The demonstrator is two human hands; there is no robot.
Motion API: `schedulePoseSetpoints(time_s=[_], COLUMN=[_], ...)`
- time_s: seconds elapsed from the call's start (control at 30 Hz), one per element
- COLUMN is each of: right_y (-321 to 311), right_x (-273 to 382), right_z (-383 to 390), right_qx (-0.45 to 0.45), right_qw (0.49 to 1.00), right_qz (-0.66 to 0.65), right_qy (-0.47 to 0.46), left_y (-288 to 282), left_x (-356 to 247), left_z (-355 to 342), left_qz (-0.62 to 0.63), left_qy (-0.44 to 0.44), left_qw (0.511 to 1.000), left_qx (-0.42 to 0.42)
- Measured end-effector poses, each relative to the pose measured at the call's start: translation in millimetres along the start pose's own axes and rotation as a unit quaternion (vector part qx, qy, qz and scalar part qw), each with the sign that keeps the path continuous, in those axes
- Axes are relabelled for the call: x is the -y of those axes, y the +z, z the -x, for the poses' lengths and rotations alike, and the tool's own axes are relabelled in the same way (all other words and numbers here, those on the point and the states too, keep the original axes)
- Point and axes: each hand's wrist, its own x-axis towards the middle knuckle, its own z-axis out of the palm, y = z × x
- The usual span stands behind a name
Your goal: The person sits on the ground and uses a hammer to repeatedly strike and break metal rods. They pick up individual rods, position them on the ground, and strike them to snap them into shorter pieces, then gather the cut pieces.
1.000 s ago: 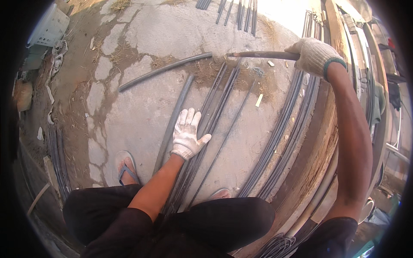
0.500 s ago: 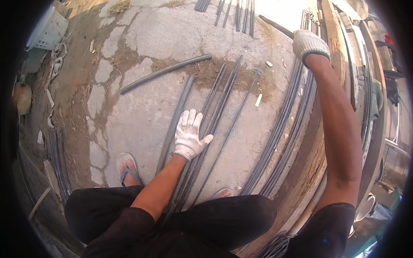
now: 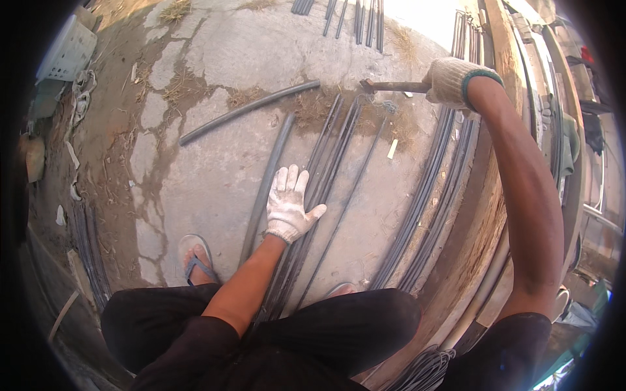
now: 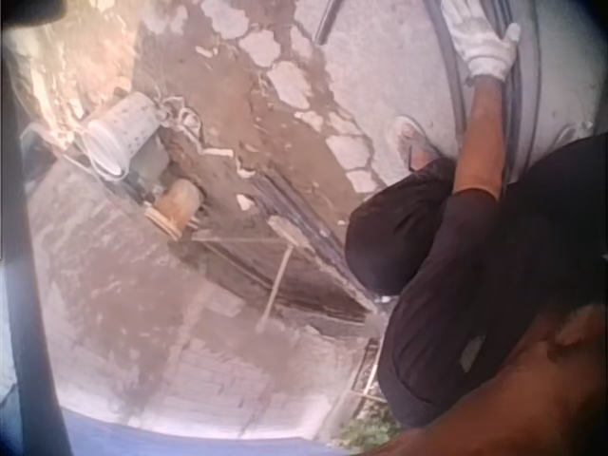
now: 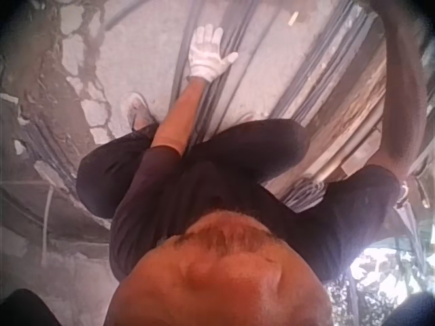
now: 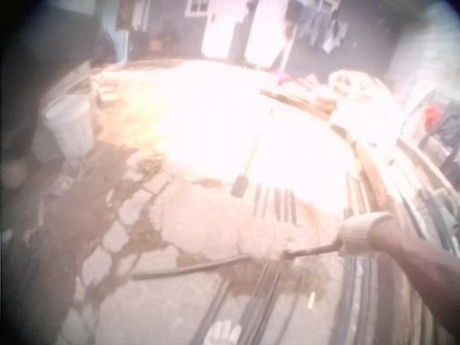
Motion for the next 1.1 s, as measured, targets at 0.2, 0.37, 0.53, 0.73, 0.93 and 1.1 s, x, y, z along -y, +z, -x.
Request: schedulePoseSetpoints(time_s=[0.2, 0.37, 0.53, 0.73, 0.93, 1.1], right_y=[50.3, 44.1, 159.3, 330.6, 441.3, 443.7], right_x=[-50.1, 11.3, -26.1, 34.8, 154.9, 170.8], right_z=[-1.5, 40.9, 71.9, 113.3, 167.1, 168.9], right_qx=[-0.3, -0.023, -0.202, -0.318, -0.389, -0.344], right_qw=[0.949, 0.999, 0.97, 0.927, 0.863, 0.876], right_qz=[0.096, -0.002, -0.131, -0.165, -0.275, -0.257], right_qy=[0.014, -0.022, 0.042, 0.108, -0.17, -0.221], left_y=[6.6, 2.0, 5.0, 24.0, 2.7, -0.2], left_x=[-12.9, -0.6, -21.2, -3.7, -25.5, -8.7], left_z=[3.2, 4.8, 1.6, 15.0, 33.3, 40.3], left_qz=[0.009, -0.028, -0.017, -0.033, -0.111, -0.253], left_qy=[0.011, -0.002, 0.008, 0.032, 0.22, 0.14], left_qw=[1.0, 1.0, 1.0, 0.992, 0.969, 0.957], left_qx=[-0.004, -0.009, 0.008, -0.115, 0.008, 0.012])
